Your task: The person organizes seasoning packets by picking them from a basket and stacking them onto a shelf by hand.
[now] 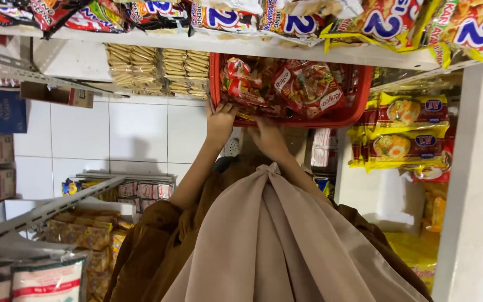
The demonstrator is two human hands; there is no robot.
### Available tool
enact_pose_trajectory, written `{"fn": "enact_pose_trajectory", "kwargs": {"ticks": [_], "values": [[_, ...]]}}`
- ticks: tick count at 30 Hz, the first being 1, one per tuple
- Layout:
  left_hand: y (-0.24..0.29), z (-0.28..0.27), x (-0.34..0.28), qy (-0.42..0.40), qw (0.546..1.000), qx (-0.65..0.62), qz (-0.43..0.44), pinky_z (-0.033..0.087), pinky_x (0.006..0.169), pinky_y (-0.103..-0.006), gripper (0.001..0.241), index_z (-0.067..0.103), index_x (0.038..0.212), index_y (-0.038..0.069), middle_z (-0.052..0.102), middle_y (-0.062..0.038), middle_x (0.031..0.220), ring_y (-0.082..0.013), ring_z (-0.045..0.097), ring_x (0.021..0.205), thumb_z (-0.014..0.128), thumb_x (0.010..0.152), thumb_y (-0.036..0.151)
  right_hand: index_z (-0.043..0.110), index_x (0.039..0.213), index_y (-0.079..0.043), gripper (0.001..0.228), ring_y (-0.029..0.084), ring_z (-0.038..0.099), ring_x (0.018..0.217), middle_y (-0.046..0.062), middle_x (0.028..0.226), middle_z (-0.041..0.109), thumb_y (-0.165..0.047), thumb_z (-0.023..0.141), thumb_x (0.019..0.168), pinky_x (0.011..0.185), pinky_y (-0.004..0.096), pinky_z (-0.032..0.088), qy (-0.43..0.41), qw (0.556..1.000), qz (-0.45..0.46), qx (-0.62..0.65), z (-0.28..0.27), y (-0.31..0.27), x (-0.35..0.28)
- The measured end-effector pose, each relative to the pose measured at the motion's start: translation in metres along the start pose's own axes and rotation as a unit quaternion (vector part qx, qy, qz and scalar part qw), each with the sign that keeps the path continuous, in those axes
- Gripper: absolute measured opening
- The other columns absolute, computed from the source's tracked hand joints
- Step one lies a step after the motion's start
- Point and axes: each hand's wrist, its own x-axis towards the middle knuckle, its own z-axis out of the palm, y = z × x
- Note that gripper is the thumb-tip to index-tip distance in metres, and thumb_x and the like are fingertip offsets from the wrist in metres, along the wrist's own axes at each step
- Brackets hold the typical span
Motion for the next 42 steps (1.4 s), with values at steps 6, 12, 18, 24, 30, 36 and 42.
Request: {"fn": "enact_pose_trajectory", "kwargs": {"ticks": [6, 12, 18, 24, 30, 36, 42], "values": [[-0.003, 0.005, -0.006, -0.007, 0.999, -0.032, 0.0, 0.016, 0.124, -0.0624, 0.039, 0.071, 0.124, 0.014, 0.067, -0.004, 0.123, -0.0251, 0.06, 0.121, 0.056, 0.09, 0.004, 0.054, 0.144, -0.011, 0.048, 0.04, 0.069, 0.101, 0.018, 0.108, 0.074, -0.041, 0.054, 0.106, 0.107, 0.065, 0.034, -0.058, 0.966, 0.177, -0.179, -0.021, 0.063, 0.056], [-0.006, 0.005, -0.001, -0.031, 0.998, -0.061, -0.007, 0.016, 0.122, -0.0643, 0.038, 0.07, 0.122, 0.015, 0.065, -0.005, 0.123, -0.0269, 0.059, 0.122, 0.055, 0.09, 0.003, 0.073, 0.106, -0.003, 0.053, 0.039, 0.07, 0.105, 0.022, 0.103, 0.076, -0.055, 0.073, 0.095, 0.108, 0.061, 0.044, -0.111, 0.951, 0.198, -0.209, -0.007, 0.126, 0.103], [-0.007, -0.004, -0.006, 0.007, 0.991, -0.131, 0.001, 0.021, 0.12, -0.065, 0.036, 0.068, 0.126, 0.014, 0.063, -0.005, 0.121, -0.0279, 0.057, 0.12, 0.058, 0.093, 0.004, 0.081, 0.085, -0.012, 0.024, 0.038, 0.057, 0.123, 0.016, 0.112, 0.071, -0.033, 0.071, 0.09, 0.115, 0.073, 0.011, -0.175, 0.849, 0.373, -0.33, 0.023, 0.114, 0.136], [-0.005, -0.01, -0.007, 0.0, 0.981, -0.192, -0.019, 0.02, 0.119, -0.0656, 0.038, 0.068, 0.126, 0.015, 0.062, -0.006, 0.123, -0.0301, 0.056, 0.124, 0.06, 0.09, 0.006, 0.076, 0.098, -0.005, 0.03, 0.032, 0.063, 0.108, 0.016, 0.11, 0.073, -0.034, 0.074, 0.088, 0.102, 0.059, 0.031, -0.135, 0.903, 0.337, -0.23, 0.034, 0.133, 0.133], [0.016, -0.027, 0.008, -0.049, 0.963, -0.252, -0.085, 0.016, 0.118, -0.0654, 0.029, 0.071, 0.119, 0.017, 0.063, -0.009, 0.125, -0.0323, 0.052, 0.127, 0.068, 0.091, 0.013, 0.071, 0.111, 0.003, 0.047, 0.026, 0.067, 0.096, 0.017, 0.108, 0.073, -0.035, 0.079, 0.085, 0.086, 0.045, 0.048, -0.088, 0.932, 0.351, 0.033, 0.017, 0.16, 0.128], [0.039, -0.047, 0.024, -0.026, 0.931, -0.361, -0.039, 0.049, 0.099, -0.0423, 0.033, 0.067, 0.124, 0.015, 0.06, -0.013, 0.128, -0.0334, 0.062, 0.111, 0.063, 0.092, 0.01, 0.067, 0.122, 0.002, 0.055, 0.02, 0.067, 0.088, 0.014, 0.108, 0.072, -0.038, 0.079, 0.087, 0.076, 0.037, 0.054, -0.012, 0.924, 0.361, 0.122, 0.027, 0.155, 0.118], [0.048, -0.025, 0.028, -0.184, 0.849, -0.491, -0.061, 0.055, 0.094, -0.0403, 0.03, 0.067, 0.129, 0.012, 0.071, -0.015, 0.113, -0.0266, 0.069, 0.102, 0.059, 0.1, 0.013, 0.073, 0.121, -0.004, 0.041, 0.017, 0.064, 0.074, 0.01, 0.102, 0.074, -0.023, 0.071, 0.085, 0.061, 0.031, 0.048, -0.007, 0.846, 0.3, 0.44, -0.016, 0.134, 0.093]]}}
